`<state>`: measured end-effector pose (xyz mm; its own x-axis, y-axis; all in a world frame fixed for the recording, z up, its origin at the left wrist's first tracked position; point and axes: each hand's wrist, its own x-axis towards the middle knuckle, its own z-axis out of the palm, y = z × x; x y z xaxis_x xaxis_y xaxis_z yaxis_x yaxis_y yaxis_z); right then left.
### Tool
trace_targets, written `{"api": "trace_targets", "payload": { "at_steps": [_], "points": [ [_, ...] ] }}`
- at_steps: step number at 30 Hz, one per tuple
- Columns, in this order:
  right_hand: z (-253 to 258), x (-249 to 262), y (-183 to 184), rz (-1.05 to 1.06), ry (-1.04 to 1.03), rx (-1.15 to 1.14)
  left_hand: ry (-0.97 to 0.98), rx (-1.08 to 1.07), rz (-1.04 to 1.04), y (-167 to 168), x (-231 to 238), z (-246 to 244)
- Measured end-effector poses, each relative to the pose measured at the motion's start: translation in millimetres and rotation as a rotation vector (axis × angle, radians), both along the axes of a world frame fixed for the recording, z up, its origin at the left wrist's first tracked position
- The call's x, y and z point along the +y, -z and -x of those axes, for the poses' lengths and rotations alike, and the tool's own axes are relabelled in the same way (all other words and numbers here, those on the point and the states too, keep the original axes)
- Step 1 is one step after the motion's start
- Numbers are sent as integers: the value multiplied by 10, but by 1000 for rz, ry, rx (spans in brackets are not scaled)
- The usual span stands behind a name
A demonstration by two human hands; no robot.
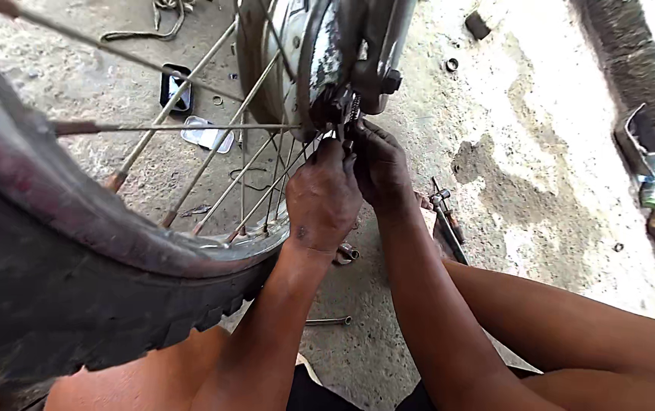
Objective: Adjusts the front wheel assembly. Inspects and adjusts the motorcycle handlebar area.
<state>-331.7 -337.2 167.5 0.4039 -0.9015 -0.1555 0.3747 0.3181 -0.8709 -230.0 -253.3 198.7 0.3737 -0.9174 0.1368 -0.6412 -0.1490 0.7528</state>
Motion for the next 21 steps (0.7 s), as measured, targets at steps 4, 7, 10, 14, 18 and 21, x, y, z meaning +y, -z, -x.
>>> {"api": "trace_targets", "payload": {
  "at_steps": [4,7,10,14,18,21],
  "points": [
    [-46,12,-39,-46,77,-8,-11,-12,-2,-12,30,20],
    [-73,33,-16,-99,109,-50,0,-20,1,-12,47,20],
    [-54,44,2,-131,48,-100,3,-24,10,1,54,16],
    [-38,8,-14,-172,22,-110,15,-12,18,21,45,2],
    [106,-25,40,-139,-136,-99,18,-6,25,31,46,-5],
    [210,14,119,-78,-261,-84,18,-6,25,45,40,-9]
  ]
}}
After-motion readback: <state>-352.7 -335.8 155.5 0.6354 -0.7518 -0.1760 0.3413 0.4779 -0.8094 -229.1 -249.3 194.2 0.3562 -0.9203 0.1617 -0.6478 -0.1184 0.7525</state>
